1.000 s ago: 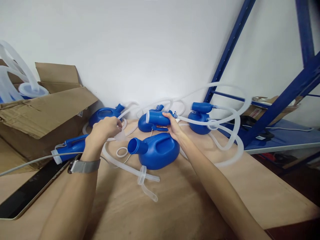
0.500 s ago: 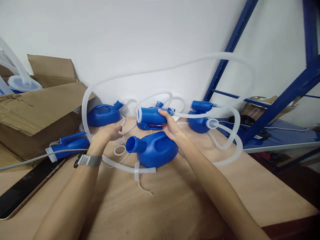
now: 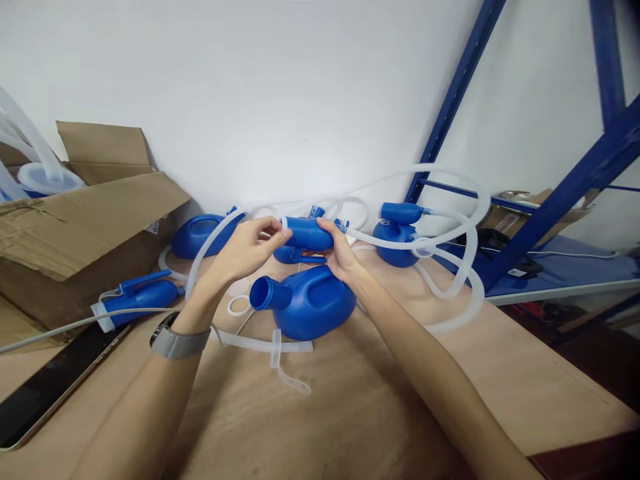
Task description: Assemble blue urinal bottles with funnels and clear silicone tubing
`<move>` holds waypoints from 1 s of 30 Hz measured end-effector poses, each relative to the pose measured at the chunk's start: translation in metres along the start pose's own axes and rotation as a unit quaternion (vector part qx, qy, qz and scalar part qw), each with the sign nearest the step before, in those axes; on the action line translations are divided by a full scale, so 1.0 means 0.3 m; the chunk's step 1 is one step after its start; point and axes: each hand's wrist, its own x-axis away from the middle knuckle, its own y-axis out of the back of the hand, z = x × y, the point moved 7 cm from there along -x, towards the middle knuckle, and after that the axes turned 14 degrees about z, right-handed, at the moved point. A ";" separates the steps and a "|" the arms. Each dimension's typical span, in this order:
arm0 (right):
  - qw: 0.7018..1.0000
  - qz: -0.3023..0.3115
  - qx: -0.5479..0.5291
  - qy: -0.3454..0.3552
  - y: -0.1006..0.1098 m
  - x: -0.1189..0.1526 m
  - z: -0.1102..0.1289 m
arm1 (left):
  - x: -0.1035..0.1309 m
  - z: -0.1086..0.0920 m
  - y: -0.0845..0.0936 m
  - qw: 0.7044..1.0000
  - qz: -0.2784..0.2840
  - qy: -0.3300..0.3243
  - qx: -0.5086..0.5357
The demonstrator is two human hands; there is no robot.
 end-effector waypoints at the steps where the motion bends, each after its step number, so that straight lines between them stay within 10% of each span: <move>1: 1.000 0.002 0.010 0.003 -0.002 0.000 0.001 | -0.002 0.008 -0.007 1.000 0.006 0.005 0.018; 23: 0.997 0.024 0.068 0.011 -0.010 0.002 0.004 | 0.053 0.014 0.039 0.987 0.147 0.064 0.023; 30: 0.998 0.023 0.046 0.020 0.002 -0.009 0.000 | 0.080 0.161 0.148 0.963 0.098 0.188 -0.164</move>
